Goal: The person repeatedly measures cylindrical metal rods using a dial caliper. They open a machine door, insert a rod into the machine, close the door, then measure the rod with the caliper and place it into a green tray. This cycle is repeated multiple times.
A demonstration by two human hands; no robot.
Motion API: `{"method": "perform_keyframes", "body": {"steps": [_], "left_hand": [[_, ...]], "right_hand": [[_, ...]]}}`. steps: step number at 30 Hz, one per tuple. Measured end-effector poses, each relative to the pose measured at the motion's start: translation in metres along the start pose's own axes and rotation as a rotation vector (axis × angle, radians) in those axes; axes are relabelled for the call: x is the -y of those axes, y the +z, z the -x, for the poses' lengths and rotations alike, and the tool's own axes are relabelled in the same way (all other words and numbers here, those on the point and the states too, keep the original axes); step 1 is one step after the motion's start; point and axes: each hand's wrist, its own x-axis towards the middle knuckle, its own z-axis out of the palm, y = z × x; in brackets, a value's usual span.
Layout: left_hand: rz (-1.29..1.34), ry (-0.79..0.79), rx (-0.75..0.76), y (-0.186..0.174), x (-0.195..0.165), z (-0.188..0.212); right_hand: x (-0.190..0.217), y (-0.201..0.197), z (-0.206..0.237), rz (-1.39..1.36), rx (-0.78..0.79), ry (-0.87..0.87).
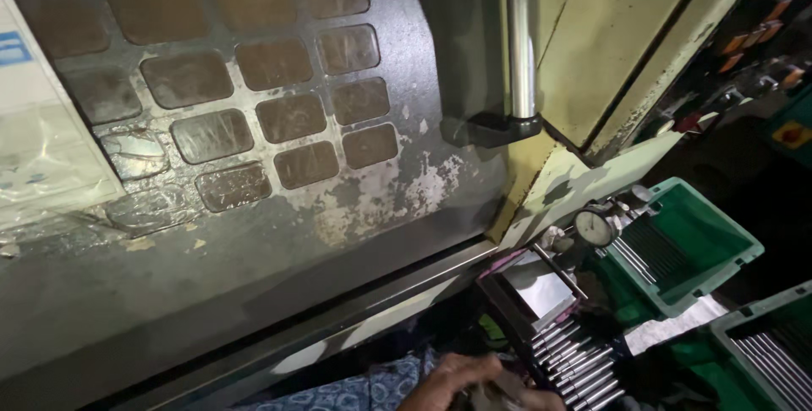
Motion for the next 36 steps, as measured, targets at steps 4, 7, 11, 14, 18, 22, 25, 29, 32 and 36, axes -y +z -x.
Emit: {"method": "perform_keyframes", "body": {"steps": [4, 7, 11, 14, 18, 22, 25, 29, 32, 36], "left_hand": [[0.252, 0.008, -0.295, -0.043, 0.002, 0.02], [0.317, -0.003, -0.289, -0.054, 0.003, 0.027], [0.332, -0.081, -0.367, -0.027, 0.0, 0.014], [0.339, -0.109, -0.413, -0.004, -0.01, 0.011], [0.372, -0.135, -0.374, 0.003, -0.016, 0.014], [0.331, -0.127, -0.318, -0.004, -0.01, 0.01], [0.23, -0.111, -0.245, -0.005, -0.01, 0.015], [-0.242, 0.563, -0.11, 0.004, -0.017, 0.047], [-0.566, 0.87, -0.004, 0.011, -0.024, 0.063], [-0.258, 0.796, 0.408, 0.011, -0.03, 0.049]], "right_hand": [[0.012, -0.058, 0.003, -0.39, -0.304, 0.136], [0.021, -0.072, 0.002, -0.462, -0.29, 0.161], [0.038, -0.022, -0.006, -0.346, -0.149, 0.154], [0.065, 0.022, 0.007, -0.095, -0.187, -0.102], [0.098, 0.046, 0.013, 0.518, -0.276, -0.173], [0.09, 0.053, 0.01, 0.681, -0.366, -0.535], [0.066, 0.048, 0.008, 0.692, -0.322, -0.508], [0.041, 0.041, 0.003, 0.746, -0.193, -0.292], [0.031, 0.039, 0.003, 0.715, -0.127, -0.231], [0.027, 0.036, 0.005, 0.663, -0.048, -0.177]]}}
